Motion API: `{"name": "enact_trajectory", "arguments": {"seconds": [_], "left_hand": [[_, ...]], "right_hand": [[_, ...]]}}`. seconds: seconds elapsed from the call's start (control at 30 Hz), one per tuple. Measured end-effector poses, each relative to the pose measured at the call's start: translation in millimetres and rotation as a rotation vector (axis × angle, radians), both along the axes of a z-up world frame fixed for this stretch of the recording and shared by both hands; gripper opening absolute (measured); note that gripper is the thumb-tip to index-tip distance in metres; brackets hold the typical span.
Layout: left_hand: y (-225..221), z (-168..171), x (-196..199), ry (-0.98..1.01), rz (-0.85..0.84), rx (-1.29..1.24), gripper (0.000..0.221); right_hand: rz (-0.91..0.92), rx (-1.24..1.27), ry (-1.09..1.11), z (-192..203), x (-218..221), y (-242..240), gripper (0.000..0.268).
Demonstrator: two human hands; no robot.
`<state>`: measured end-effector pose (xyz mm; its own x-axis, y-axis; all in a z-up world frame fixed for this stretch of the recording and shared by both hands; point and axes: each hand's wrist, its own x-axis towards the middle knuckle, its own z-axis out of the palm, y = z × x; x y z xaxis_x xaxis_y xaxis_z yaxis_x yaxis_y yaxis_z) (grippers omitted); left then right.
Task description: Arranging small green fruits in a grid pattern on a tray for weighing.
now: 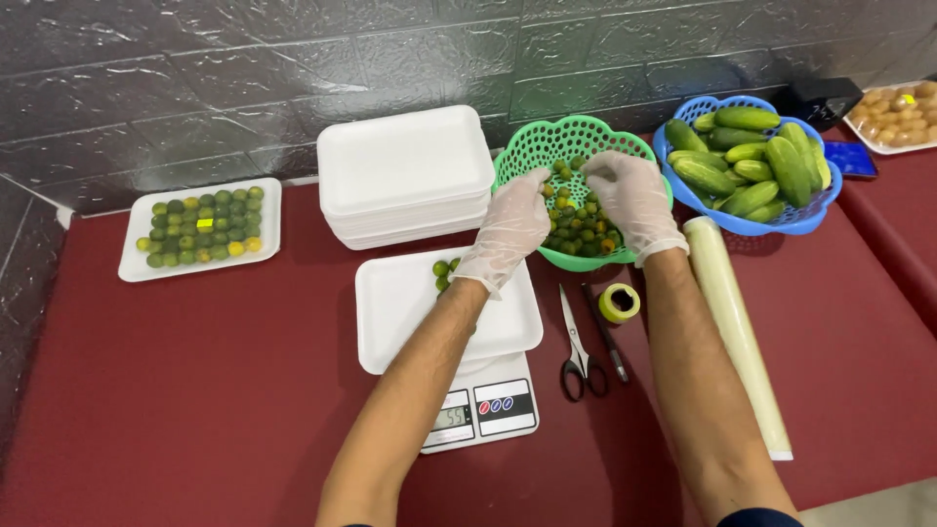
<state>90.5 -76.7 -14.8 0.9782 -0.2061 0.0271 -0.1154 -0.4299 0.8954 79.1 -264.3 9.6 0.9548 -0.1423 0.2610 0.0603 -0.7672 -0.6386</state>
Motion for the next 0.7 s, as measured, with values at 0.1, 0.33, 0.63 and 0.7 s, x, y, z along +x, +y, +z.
{"name": "enact_trajectory", "arguments": {"seconds": [0.1, 0.33, 0.63, 0.7], "left_hand": [[-0.8, 32.5, -3.5, 0.423, 0.149, -0.413, 0.056], [-1.7, 43.2, -8.0, 0.454, 0.179, -0.496, 0.063], [-8.5, -32.0, 39.1, 0.035, 0.052, -0.417, 0.056], [-10.0, -30.4, 38.5, -0.015, 0.066, -0.403, 0.053]], "right_hand": [[0.082, -0.001, 0.042, -16.3, 14.8, 9.1, 0.026], [0.166, -0.220, 0.264, -13.1, 37.9, 27.5, 0.044], [0.241, -0.542, 0.293, -18.1, 51.8, 46.3, 0.026], [0.202, -0.655, 0.271, -38.9, 68.4, 46.0, 0.020]]}}
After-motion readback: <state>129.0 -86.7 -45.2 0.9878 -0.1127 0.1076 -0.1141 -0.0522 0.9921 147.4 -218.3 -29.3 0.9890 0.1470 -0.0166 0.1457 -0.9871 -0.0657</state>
